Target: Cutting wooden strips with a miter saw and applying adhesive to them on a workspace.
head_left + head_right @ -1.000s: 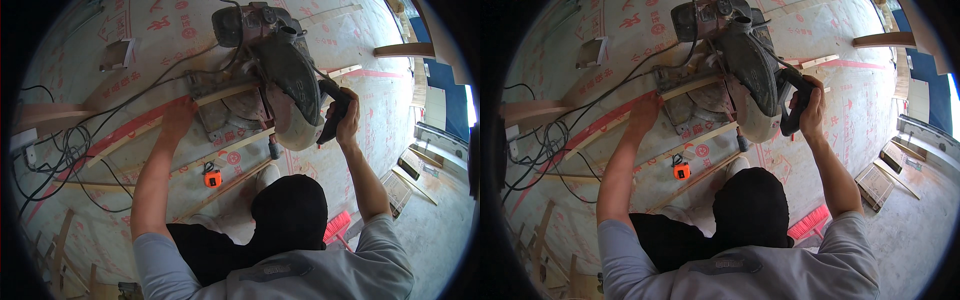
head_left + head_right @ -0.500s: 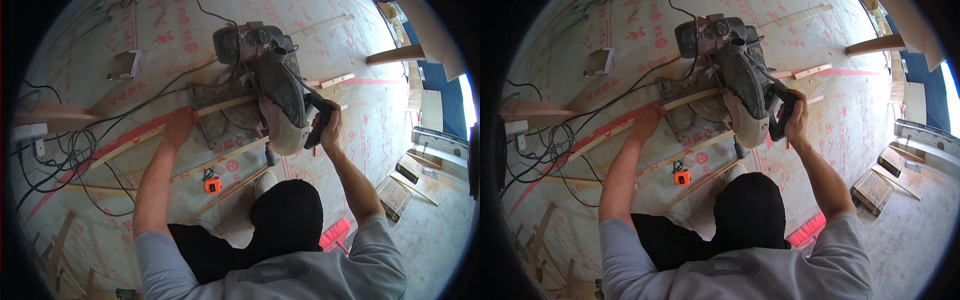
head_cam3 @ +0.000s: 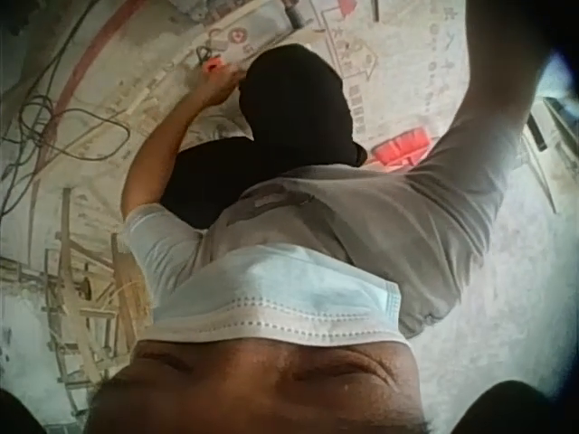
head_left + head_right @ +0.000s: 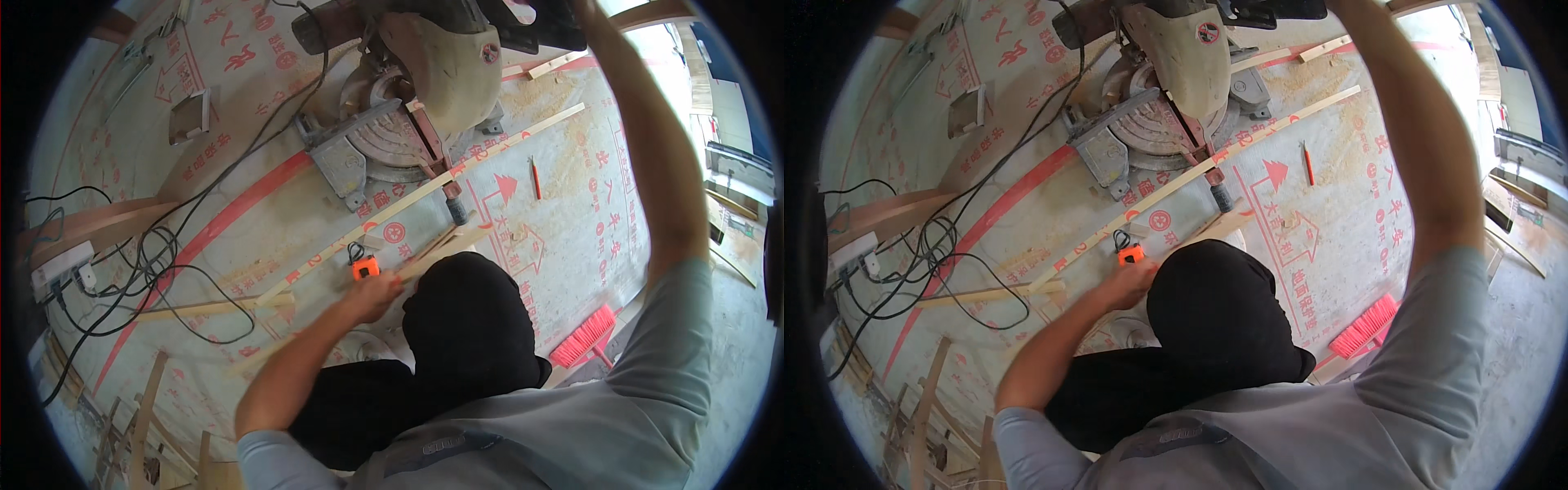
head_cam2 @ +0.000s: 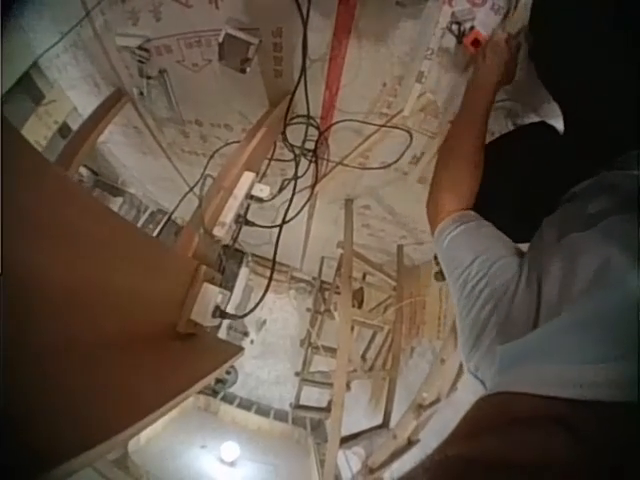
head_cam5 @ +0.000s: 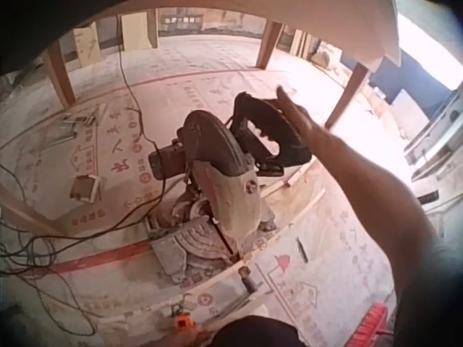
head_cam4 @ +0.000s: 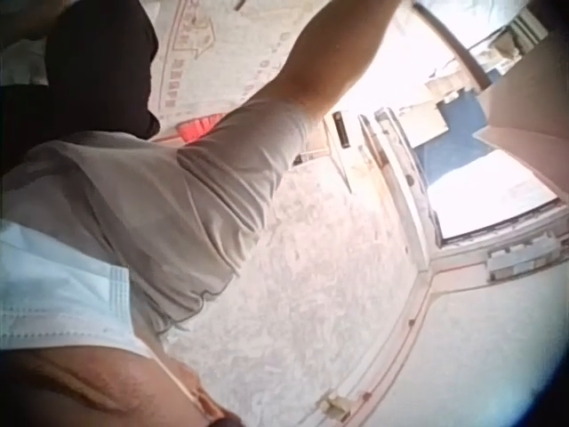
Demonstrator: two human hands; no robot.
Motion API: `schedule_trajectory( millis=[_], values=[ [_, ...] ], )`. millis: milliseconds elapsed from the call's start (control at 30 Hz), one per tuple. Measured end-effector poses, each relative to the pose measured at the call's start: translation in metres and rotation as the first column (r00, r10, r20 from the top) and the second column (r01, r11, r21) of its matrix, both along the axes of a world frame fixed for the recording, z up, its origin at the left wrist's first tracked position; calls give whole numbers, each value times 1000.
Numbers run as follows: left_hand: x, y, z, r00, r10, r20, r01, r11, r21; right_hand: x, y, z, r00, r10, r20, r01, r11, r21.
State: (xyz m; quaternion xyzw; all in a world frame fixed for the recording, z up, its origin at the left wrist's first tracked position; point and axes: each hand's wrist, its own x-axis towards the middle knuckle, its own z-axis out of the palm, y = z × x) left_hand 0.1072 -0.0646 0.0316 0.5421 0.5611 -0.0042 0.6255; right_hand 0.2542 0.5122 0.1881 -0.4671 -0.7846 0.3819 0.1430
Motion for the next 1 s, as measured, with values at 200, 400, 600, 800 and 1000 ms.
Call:
schedule_trajectory(
  millis=[200,400,600,800,1000],
  values=[
    [101,-10,-108,965,262,-21,-203,791,577,150,-115,-166,784,271,559,-394,913,111],
    [127,-5,-122,888,341,-308,-179,875,450,171,-184,-220,689,330,645,-605,752,262],
    [117,-7,-114,885,382,-266,-182,810,558,142,-120,-212,683,165,711,-575,722,385],
    [123,-12,-121,828,398,-395,-170,849,500,99,-60,-220,711,43,702,-505,726,466],
    [121,-14,-122,789,354,-502,-79,869,488,116,-64,-212,523,204,828,-726,615,308]
  ],
)
